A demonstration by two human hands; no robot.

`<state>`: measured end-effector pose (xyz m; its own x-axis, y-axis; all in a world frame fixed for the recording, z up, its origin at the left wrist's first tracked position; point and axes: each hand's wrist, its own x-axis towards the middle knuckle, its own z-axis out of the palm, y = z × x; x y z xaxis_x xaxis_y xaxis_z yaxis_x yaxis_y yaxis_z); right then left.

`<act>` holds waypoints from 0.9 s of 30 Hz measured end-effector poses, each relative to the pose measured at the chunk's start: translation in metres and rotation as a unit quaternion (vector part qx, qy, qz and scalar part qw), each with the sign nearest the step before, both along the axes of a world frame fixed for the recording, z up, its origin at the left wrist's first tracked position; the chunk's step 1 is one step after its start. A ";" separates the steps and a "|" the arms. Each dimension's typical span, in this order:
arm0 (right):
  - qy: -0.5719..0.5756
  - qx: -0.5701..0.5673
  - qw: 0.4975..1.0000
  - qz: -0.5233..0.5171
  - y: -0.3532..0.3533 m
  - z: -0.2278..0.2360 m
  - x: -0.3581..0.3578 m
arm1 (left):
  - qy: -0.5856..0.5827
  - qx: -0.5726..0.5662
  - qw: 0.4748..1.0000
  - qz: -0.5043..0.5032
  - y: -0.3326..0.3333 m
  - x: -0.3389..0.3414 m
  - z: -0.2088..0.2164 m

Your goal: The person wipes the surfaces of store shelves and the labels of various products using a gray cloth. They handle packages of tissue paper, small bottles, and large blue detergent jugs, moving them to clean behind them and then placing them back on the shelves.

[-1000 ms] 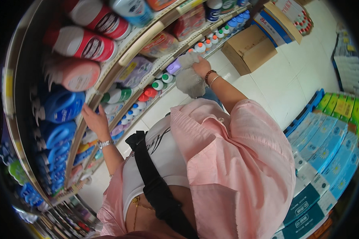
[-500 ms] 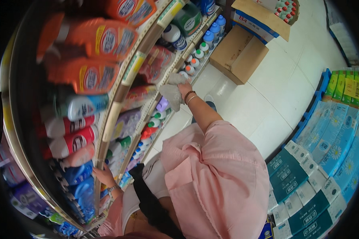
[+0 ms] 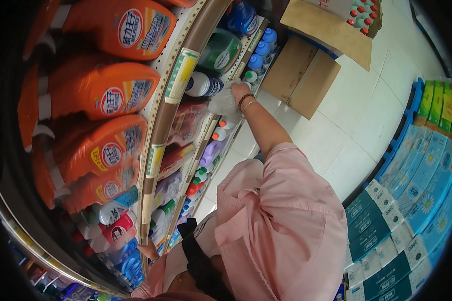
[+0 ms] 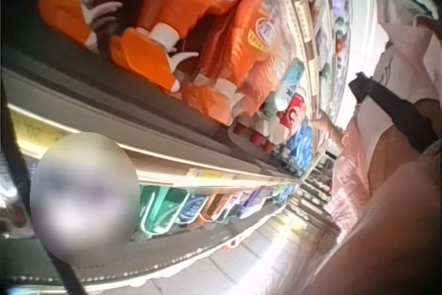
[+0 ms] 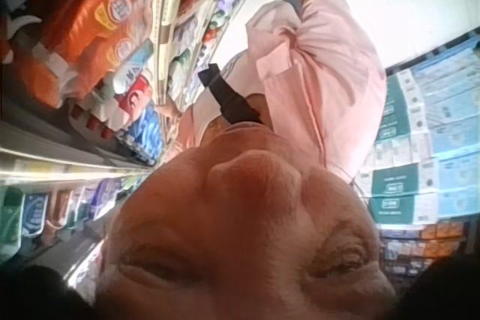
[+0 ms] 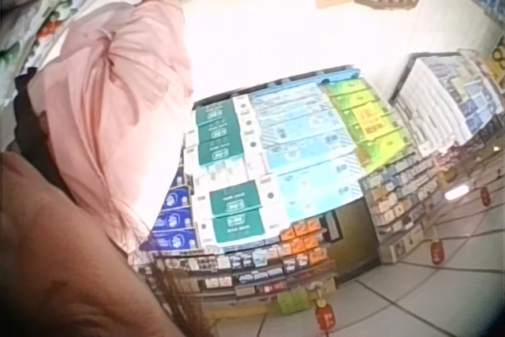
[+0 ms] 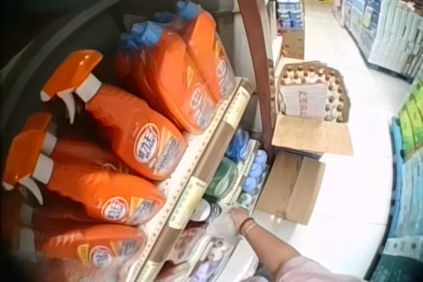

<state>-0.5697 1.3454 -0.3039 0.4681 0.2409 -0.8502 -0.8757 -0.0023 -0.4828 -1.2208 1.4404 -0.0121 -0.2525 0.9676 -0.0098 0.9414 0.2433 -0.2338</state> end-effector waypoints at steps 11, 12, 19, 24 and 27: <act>-0.301 -0.185 0.935 0.038 -0.019 -0.021 0.191 | 0.035 -0.058 0.997 0.022 0.019 -0.017 0.001; -0.329 -0.234 0.914 0.034 -0.021 -0.020 0.196 | 0.041 -0.059 0.997 0.023 0.018 -0.019 0.001; -0.305 -0.203 0.918 0.154 -0.010 -0.018 0.121 | 0.082 -0.034 0.996 -0.011 0.021 -0.042 -0.008; -0.247 -0.085 0.957 0.124 0.000 -0.045 0.011 | 0.094 -0.005 0.994 -0.054 0.033 -0.035 -0.009; -0.130 0.013 0.986 0.101 0.001 -0.055 -0.016 | 0.108 0.049 0.991 -0.062 0.033 -0.042 -0.018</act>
